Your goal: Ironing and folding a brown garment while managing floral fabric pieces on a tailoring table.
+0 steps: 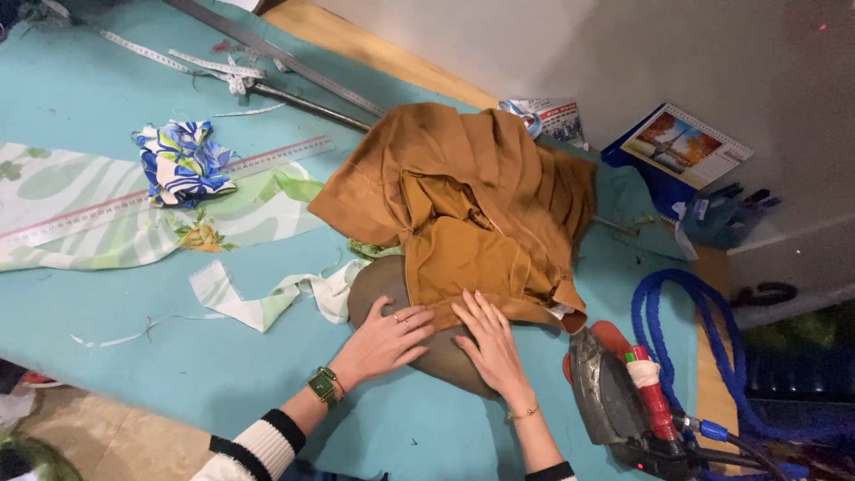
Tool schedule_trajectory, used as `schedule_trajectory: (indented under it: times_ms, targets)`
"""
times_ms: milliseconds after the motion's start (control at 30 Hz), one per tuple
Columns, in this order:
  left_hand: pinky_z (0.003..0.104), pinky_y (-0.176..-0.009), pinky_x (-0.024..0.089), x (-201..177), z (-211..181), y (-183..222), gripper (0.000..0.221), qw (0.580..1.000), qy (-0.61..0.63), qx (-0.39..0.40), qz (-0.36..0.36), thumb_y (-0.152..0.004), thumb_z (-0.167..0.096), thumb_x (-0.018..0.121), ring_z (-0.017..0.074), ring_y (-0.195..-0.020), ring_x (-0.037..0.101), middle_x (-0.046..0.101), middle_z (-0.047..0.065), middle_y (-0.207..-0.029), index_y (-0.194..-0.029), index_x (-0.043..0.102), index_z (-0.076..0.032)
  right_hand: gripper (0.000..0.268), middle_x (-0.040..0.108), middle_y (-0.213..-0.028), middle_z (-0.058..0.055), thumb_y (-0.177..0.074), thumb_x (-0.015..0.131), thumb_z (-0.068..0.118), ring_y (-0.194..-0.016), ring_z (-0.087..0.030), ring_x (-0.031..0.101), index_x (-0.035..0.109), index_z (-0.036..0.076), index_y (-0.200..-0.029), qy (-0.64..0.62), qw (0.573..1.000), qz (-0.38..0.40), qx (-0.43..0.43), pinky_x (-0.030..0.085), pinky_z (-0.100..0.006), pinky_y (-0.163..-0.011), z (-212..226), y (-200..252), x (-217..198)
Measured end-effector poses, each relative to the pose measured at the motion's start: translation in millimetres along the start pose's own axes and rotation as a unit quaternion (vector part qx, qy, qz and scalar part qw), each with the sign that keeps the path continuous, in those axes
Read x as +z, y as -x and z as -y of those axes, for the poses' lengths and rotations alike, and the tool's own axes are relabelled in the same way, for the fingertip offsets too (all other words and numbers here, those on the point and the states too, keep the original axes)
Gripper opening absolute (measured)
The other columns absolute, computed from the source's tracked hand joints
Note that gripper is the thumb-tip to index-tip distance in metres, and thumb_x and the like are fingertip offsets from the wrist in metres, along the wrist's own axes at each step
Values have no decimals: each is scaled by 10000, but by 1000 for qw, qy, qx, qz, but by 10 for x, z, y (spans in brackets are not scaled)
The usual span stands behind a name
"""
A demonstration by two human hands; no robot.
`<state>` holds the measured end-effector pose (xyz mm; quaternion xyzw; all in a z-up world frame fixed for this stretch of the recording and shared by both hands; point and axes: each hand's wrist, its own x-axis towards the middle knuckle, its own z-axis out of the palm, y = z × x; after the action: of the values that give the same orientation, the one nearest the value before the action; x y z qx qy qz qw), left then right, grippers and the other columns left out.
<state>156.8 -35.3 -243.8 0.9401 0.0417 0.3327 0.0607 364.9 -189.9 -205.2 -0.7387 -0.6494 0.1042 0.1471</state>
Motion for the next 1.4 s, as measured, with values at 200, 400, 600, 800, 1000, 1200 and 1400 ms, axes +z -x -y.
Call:
schedule_trajectory:
  times_ms: [200, 400, 600, 800, 1000, 1200, 1400]
  targets:
    - [522, -1013, 367, -24, -14, 92, 338, 992, -98, -75, 26, -1080, -487, 388, 193, -1290, 518, 585, -49, -1308, -1290, 571, -294, 592, 193, -1726, -14, -1060, 402, 490, -1579, -264, 117, 373, 264, -1607, 0, 999, -21, 34, 81, -492, -1256, 78, 7, 13]
    - [545, -1072, 354, 105, -51, 135, 327, 992, -88, -87, 7, -1053, -511, 431, 195, -1294, 516, 601, -65, -1280, -1252, 587, -304, 625, 178, -1731, -32, -1047, 460, 487, -1586, -273, 82, 364, 238, -1611, 31, 997, -57, 38, 44, -486, -1266, 273, 29, 50]
    - [540, -1114, 320, 11, -74, 196, 339, 992, -89, -95, 0, -1045, -519, 453, 174, -1343, 498, 582, -70, -1378, -1242, 593, -282, 641, 218, -1719, -7, -1032, 475, 512, -1578, -243, 132, 361, 253, -1607, 57, 998, -30, -14, 41, -496, -1268, 423, -54, 182]
    - [503, -1116, 312, -537, -57, 547, 205, 977, -65, -204, 4, -1054, -386, 522, 172, -1361, 488, 556, -46, -1419, -1163, 596, -229, 627, 232, -1715, -17, -1034, 471, 479, -1565, -249, 176, 352, 265, -1611, 98, 994, -42, -17, 95, -488, -1263, 448, -60, 193]
    - [591, -1130, 261, -1214, -19, 1519, 353, 963, -93, -244, 67, -967, -436, 605, 274, -1407, 441, 515, 38, -1499, -1224, 605, -194, 603, 258, -1704, -28, -1045, 421, 419, -1581, -253, 184, 336, 219, -1608, 86, 995, -40, -25, 128, -465, -1260, 452, -73, 217]
    - [689, -1156, 227, -1530, 640, 2089, 336, 917, -161, -364, 20, -920, -414, 657, 301, -1433, 464, 577, 27, -1462, -1192, 642, -218, 664, 170, -1735, -4, -1019, 346, 505, -1602, -248, 114, 266, 266, -1633, 159, 986, -52, 5, 97, -474, -1253, 190, -50, 498]
    - [449, -994, 368, -1727, 2082, 1731, 276, 849, -185, -485, -103, -1005, -377, 581, 289, -1257, 567, 673, 21, -1250, -1212, 657, -211, 787, 196, -1729, 43, -970, 178, 688, -1606, -282, 130, 235, 286, -1645, 211, 971, -56, 96, 143, -588, -1223, 16, -47, 753]
